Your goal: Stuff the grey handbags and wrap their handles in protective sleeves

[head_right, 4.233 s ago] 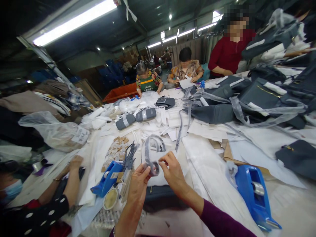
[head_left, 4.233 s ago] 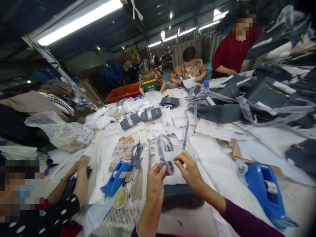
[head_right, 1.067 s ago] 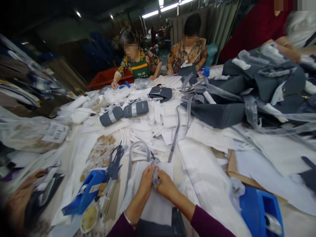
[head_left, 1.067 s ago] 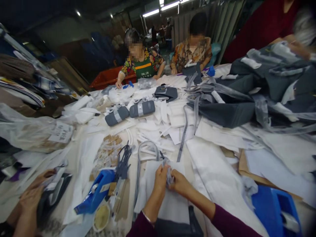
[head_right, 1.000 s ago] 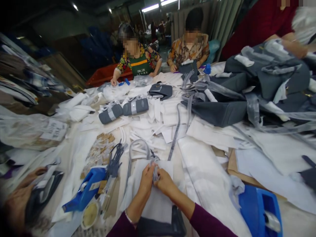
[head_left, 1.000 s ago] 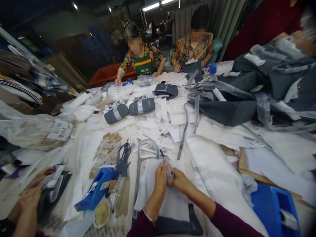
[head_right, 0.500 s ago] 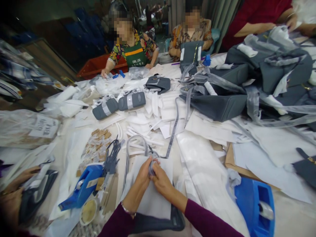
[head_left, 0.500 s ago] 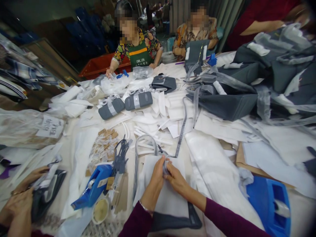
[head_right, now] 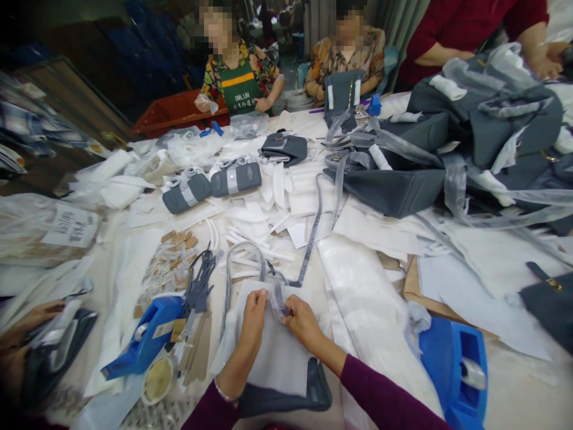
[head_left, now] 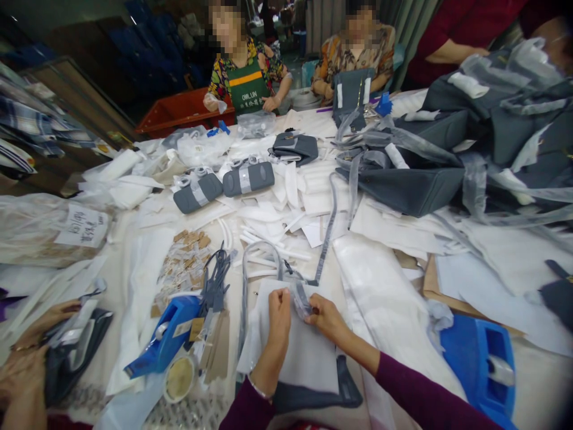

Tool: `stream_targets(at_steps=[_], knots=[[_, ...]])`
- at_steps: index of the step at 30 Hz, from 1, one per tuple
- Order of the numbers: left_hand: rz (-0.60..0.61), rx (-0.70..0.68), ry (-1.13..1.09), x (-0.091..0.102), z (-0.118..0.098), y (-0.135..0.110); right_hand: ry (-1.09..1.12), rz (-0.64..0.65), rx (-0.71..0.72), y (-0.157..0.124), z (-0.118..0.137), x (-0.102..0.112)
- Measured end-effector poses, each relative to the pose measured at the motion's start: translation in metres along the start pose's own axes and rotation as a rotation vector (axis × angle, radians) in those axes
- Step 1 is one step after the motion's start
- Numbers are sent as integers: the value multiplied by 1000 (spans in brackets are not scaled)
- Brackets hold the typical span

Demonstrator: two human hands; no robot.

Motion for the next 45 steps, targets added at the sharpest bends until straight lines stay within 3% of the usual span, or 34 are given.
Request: stream_targets(at_steps=[4,7,12,15,17,19,20,23,25,27,30,34,36,40,45], knots=[[198,123,119,-10,6,-6,-61,-50,69,-5,5,2],[241,167,146,-17,10,-13,-120,-77,110,-9,10,0],[273,179,-108,-33,10,-24,-205,-42,168,-12,17,-2],[307,210,-185,-37,15,-28,-127,-101,169,-20,9,21],[327,237,-204,-36,22,-30,-46,-289,38,-36,-17,55],[329,255,-210,-33,27,-30,70,-452,-223,-62,-58,83],[328,255,-211,-31,28,-30,153,-466,-366,-76,-79,86],[325,229,-197,-28,29,-31,467,-233,-674,-107,-113,54],[320,220,-177,-28,30,-31,628,-44,-776,-117,-111,23],[314,230,-161,-27,33,-32,697,30,-818,-117,-103,5],[308,258,-164,-27,39,-35,624,-33,-770,-106,-89,5],[330,323,-260,-28,46,-42,466,-158,-504,-98,-53,16],[336,316,-319,-29,45,-43,419,-101,-406,-102,-37,6],[319,278,-357,-27,44,-44,324,80,-346,-114,-25,-13],[320,233,-340,-27,44,-43,196,223,-99,-105,-7,-5]])
Point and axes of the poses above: each hand's wrist, its own y-axis towards the middle knuckle, its own x-axis out of the back of the hand, z = x × y, the point moved 10 cm from there along y, towards the middle knuckle, and after that the axes turned 5 degrees about -y, right-handed, at the moved point
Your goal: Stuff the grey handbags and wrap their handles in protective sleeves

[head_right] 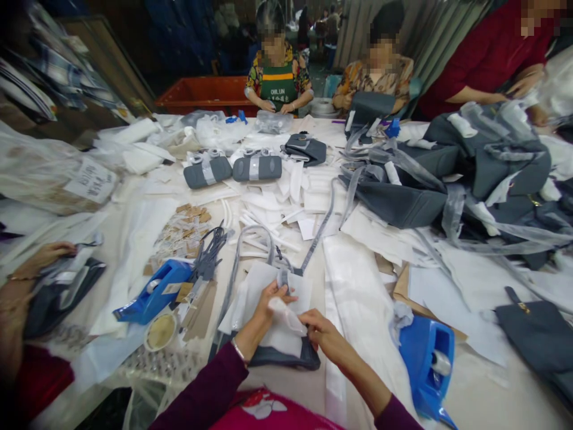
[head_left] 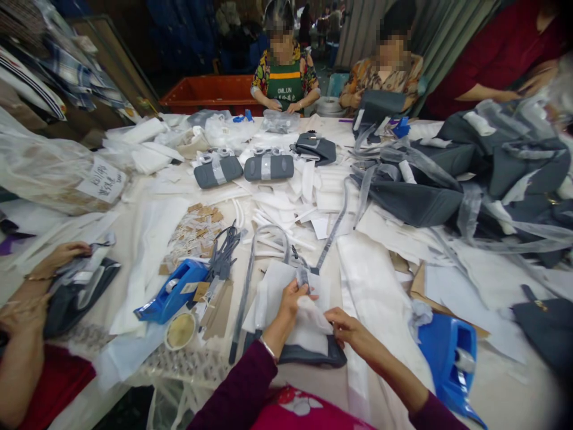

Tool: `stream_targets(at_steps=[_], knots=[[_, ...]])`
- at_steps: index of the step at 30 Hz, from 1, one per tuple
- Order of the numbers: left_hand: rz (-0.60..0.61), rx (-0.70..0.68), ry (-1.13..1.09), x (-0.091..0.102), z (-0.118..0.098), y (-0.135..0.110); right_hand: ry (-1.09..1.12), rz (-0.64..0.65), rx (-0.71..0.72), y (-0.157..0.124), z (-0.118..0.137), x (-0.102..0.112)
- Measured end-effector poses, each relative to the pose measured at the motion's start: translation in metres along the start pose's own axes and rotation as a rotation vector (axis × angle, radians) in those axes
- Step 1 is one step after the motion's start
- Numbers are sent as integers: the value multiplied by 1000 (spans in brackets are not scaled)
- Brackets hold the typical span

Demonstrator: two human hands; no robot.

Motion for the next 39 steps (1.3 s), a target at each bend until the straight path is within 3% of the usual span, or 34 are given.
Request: stream_targets(at_steps=[2,5,8,12,14,19,23,25,29,33,35,39], knots=[[21,-5,-10,-3,1,0,-210,-129,54,8,0,17],[27,-31,-15,-4,2,0,-460,-360,-47,23,-18,37],[-11,-72,-4,-2,1,-1,-474,-371,-105,40,-37,30],[-20,-111,-11,-3,-5,-4,-509,-547,108,40,-18,27],[-16,-106,-23,-5,-8,-7,-499,-566,231,37,-3,23],[-42,-58,5,1,-16,-11,-408,-432,467,42,28,14],[-56,-36,53,15,-21,-11,-403,-341,577,58,36,18],[-48,-32,74,20,-21,-11,-399,-330,550,73,29,24],[-48,-53,82,26,-17,-12,-354,-454,322,94,2,48],[-56,-91,96,25,-12,-9,-417,-483,323,73,11,50],[-64,-107,107,25,-11,-7,-445,-382,378,57,24,41],[-83,-118,84,30,-9,-6,-222,136,327,43,29,2]])
Point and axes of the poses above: each hand's wrist, its own y-axis towards the middle knuckle, its own x-axis out of the back of the hand, z = x × y, the point moved 10 cm from there along y, towards the middle knuckle, and after that the axes turned 5 degrees about -y, right-handed, at the moved point
